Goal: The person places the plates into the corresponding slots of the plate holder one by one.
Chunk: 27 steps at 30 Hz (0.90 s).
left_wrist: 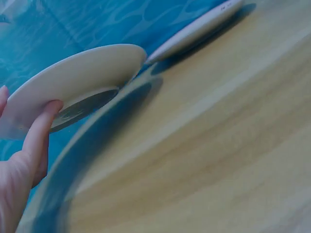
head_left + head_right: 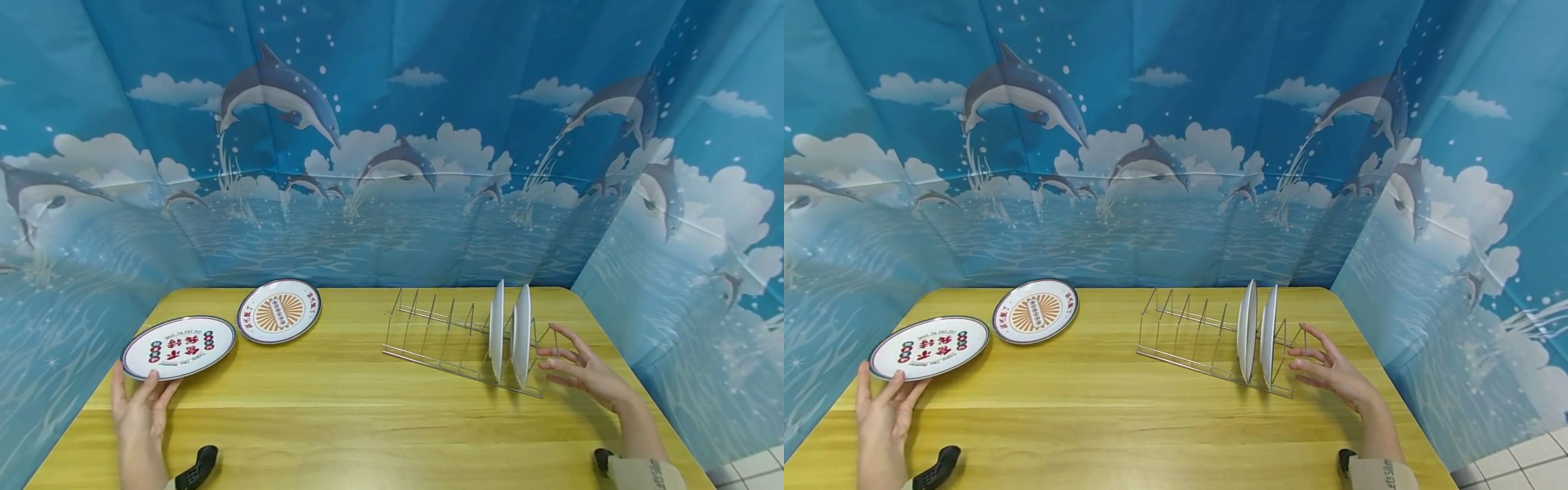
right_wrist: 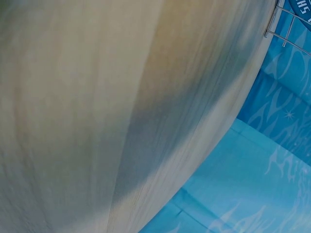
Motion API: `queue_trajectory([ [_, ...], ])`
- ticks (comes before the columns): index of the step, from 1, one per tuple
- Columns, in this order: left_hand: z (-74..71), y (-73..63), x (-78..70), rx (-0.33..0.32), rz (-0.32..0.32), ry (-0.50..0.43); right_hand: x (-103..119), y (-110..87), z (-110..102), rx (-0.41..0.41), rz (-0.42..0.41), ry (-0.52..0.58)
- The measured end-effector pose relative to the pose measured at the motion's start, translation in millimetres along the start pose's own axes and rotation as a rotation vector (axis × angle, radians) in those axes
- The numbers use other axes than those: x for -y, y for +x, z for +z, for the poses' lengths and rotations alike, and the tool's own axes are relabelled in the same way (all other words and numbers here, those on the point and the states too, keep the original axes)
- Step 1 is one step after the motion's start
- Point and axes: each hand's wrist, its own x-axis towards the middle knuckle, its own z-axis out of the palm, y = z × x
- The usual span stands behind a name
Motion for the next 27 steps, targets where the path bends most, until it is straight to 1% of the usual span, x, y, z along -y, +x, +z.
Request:
queue_trajectory([
  [4, 21.3, -5.0, 2.1, 0.049, 0.067, 0.004, -1, 0.6, 0, -0.002, 0.001, -0.001],
  [6, 34.4, -6.6, 5.6, 0.108, 0.086, 0.02, -2, 0.6, 0, -0.001, -0.002, 0.0],
  [8, 48.7, -8.4, 11.2, 0.154, 0.101, 0.058, -2, 0.6, -1, -0.001, -0.005, 0.002],
  [11, 69.7, -11.8, 24.7, 0.229, 0.099, 0.144, -3, 0.4, -1, -0.002, -0.005, 0.0],
  [13, 83.5, -14.2, 36.7, 0.275, 0.083, 0.225, -3, 0.1, -1, 0.0, -0.005, -0.001],
  [16, 102.5, -17.6, 57.7, 0.368, 0.037, 0.345, -3, -0.3, -1, 0.0, -0.003, -0.004],
  [21, 130.2, -23.7, 98.0, 0.519, -0.037, 0.512, 0, -0.4, 1, -0.009, -0.002, 0.004],
  [25, 152.4, -31.7, 131.4, 0.633, -0.095, 0.594, 2, -1.0, 2, 0.003, -0.021, 0.021],
  [27, 164.0, -37.3, 147.2, 0.693, -0.128, 0.616, 3, -1.6, 2, 0.013, -0.03, 0.027],
])
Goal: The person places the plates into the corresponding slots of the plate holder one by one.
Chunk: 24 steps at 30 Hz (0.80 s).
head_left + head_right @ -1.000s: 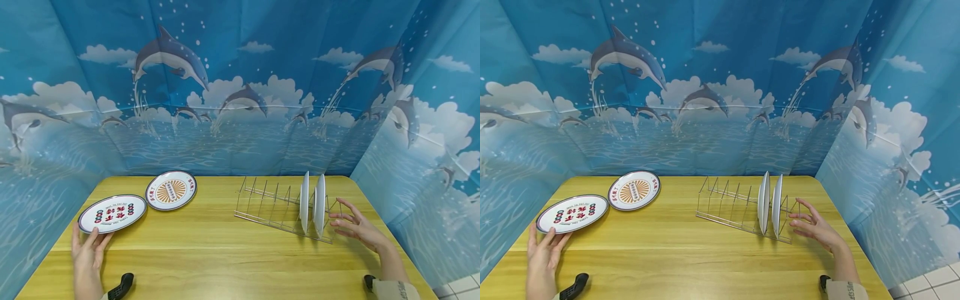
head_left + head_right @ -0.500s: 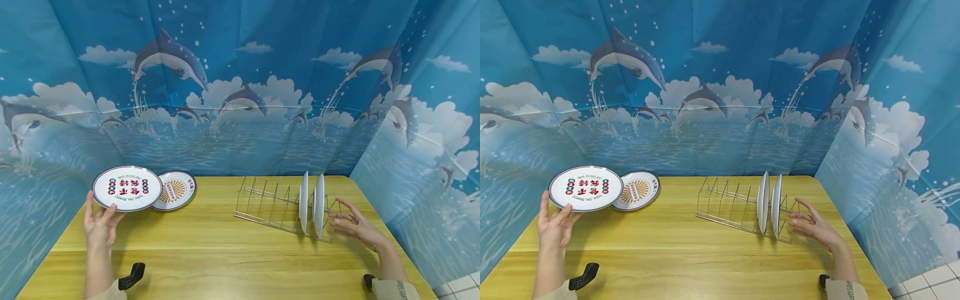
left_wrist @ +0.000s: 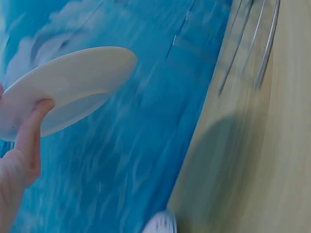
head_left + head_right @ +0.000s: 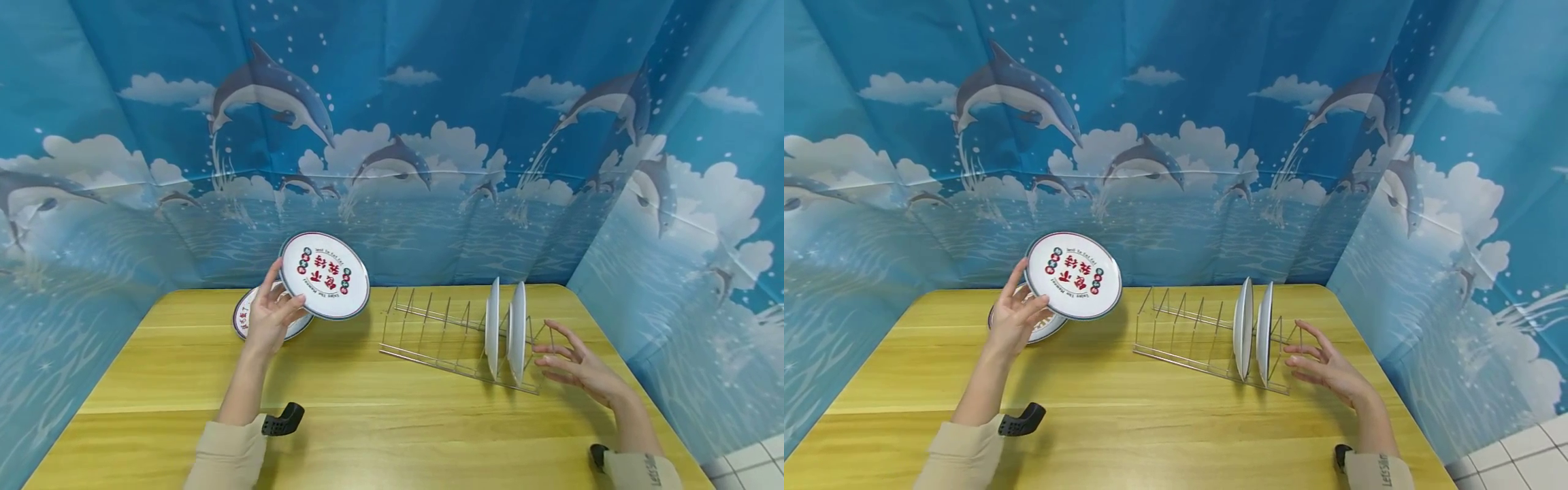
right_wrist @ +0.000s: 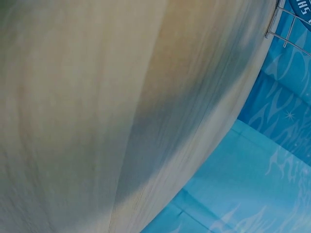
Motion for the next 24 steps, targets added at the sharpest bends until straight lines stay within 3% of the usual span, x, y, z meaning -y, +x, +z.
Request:
queue_trajectory([
  [6, 52.8, 14.2, 16.0, 0.176, -0.034, 0.053, 0, 0.5, 0, 0.002, -0.001, -0.008],
  [13, 104.6, 21.2, 40.4, 0.354, -0.045, 0.222, -1, 1.2, -2, 0.004, 0.006, -0.004],
  [21, 143.8, 21.3, 68.0, 0.461, -0.069, 0.301, -2, 1.6, -2, -0.016, 0.022, -0.023],
  [24, 157.1, 15.2, 64.6, 0.477, -0.078, 0.352, -2, 0.9, -2, -0.007, 0.012, -0.019],
])
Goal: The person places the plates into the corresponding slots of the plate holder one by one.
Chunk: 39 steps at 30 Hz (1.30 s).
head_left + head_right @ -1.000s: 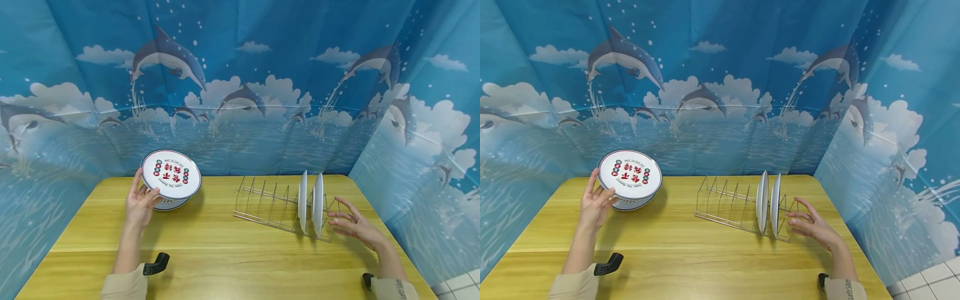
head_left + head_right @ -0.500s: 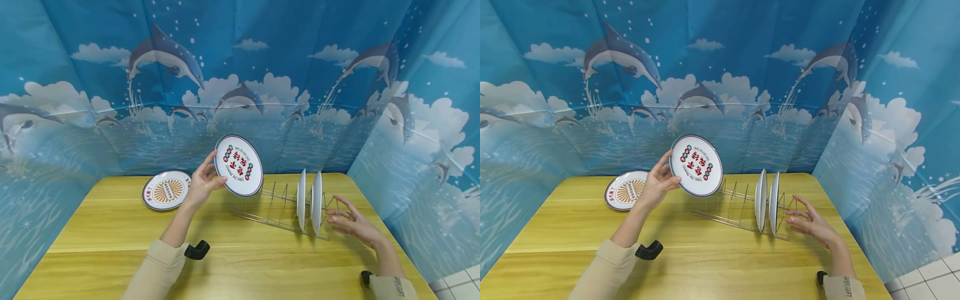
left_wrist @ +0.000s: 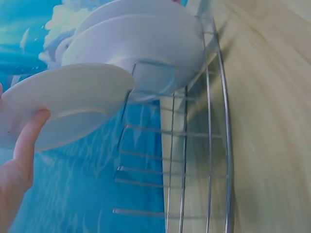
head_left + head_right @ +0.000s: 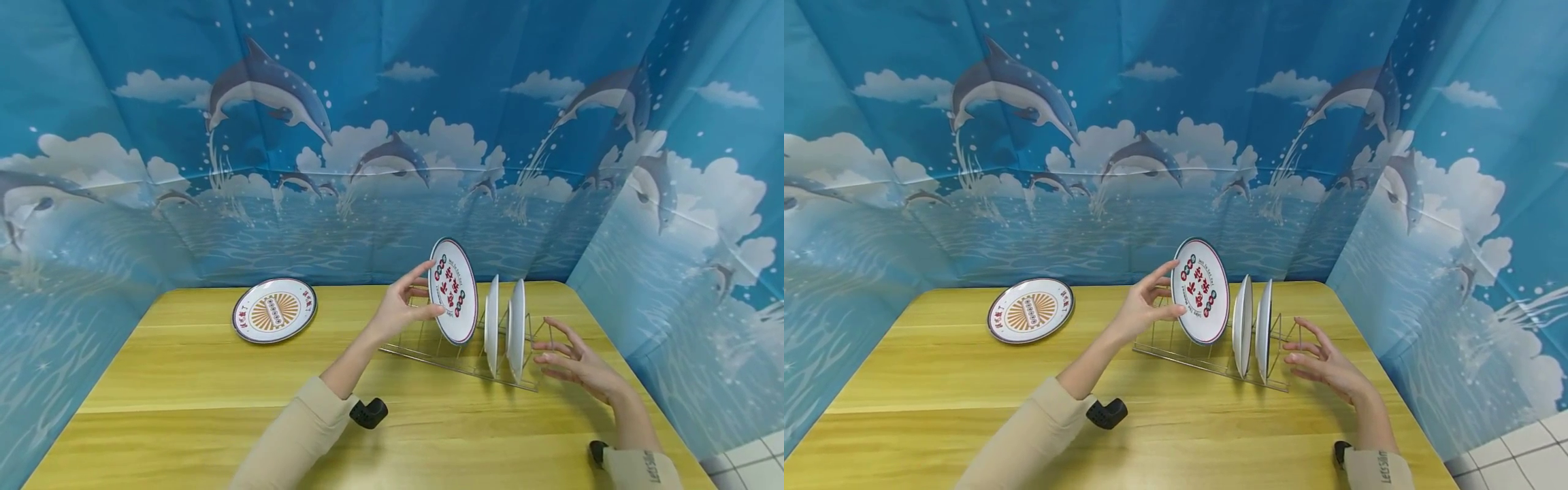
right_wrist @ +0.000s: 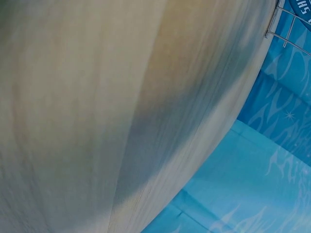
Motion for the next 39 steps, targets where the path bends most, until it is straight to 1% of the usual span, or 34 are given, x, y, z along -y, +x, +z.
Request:
queue_trajectory([
  [2, 7.9, -1.5, -7.9, 0.013, -0.006, 0.047, 0, -0.3, 0, 0.004, -0.003, 0.005],
  [4, 14.8, -0.6, -7.6, 0.022, -0.01, 0.114, 1, -0.5, 1, 0.008, -0.005, 0.007],
  [6, 21.0, 2.2, -1.5, 0.025, -0.008, 0.171, 1, -0.5, 1, 0.01, -0.006, 0.006],
  [9, 29.6, 8.1, 12.5, 0.009, -0.002, 0.243, 1, 0.0, 1, 0.01, -0.007, 0.006],
  [12, 38.2, 10.6, 16.6, -0.002, -0.004, 0.283, 0, 0.5, 1, 0.014, -0.009, 0.009],
  [19, 49.8, 13.3, 35.8, -0.002, -0.05, 0.32, 0, 0.2, 0, 0.012, -0.008, 0.011],
  [26, 57.5, 12.1, 51.7, 0.004, -0.033, 0.338, -1, 0.3, 0, 0.008, -0.003, -0.001],
  [30, 60.7, 10.0, 55.4, 0.0, -0.042, 0.348, -3, 0.5, -1, -0.015, 0.017, -0.013],
  [34, 61.7, 9.0, 56.8, -0.006, -0.048, 0.336, -5, 0.5, -2, -0.015, 0.017, -0.015],
  [37, 60.9, 8.7, 55.8, 0.009, -0.048, 0.335, -6, 0.8, -2, -0.012, 0.016, -0.018],
  [39, 58.7, 8.4, 54.5, 0.029, -0.049, 0.341, -6, 1.4, -2, -0.014, 0.018, -0.02],
])
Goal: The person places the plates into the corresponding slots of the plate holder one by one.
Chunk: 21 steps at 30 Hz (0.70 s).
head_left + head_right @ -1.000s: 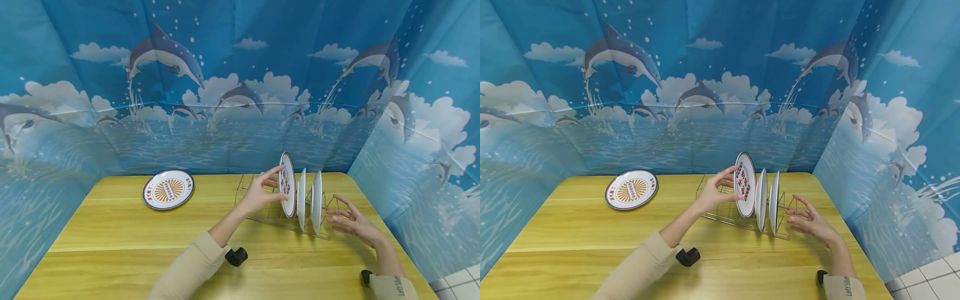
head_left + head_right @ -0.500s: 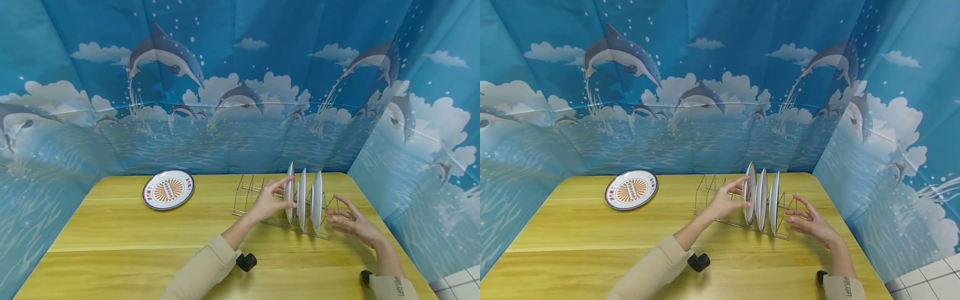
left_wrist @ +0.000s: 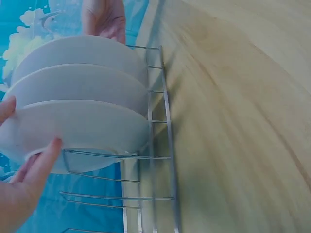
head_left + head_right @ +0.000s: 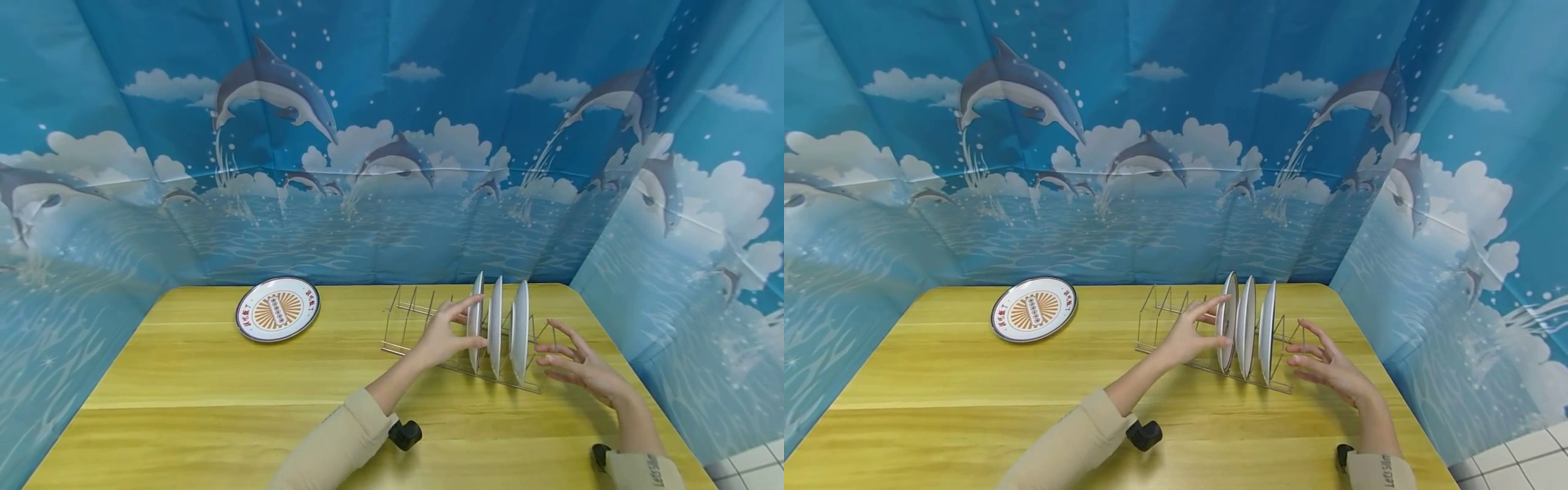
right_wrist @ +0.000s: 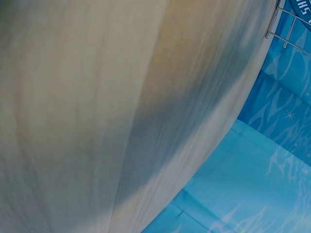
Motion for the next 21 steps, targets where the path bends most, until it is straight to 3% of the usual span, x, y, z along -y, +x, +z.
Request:
queue_trajectory([
  [5, -16.6, -5.5, -6.3, 0.083, -0.01, -0.045, 1, -0.3, 1, -0.002, 0.003, -0.003],
  [8, -35.4, -11.4, -10.8, 0.079, -0.022, -0.089, 2, -0.4, 1, -0.001, 0.0, -0.002],
  [14, -87.7, -30.5, -1.0, -0.098, -0.032, -0.168, 2, 0.4, 3, 0.006, 0.005, 0.006],
  [21, -150.2, -70.1, 32.2, -0.364, -0.117, -0.142, 3, 0.6, 2, 0.014, -0.001, 0.014],
])
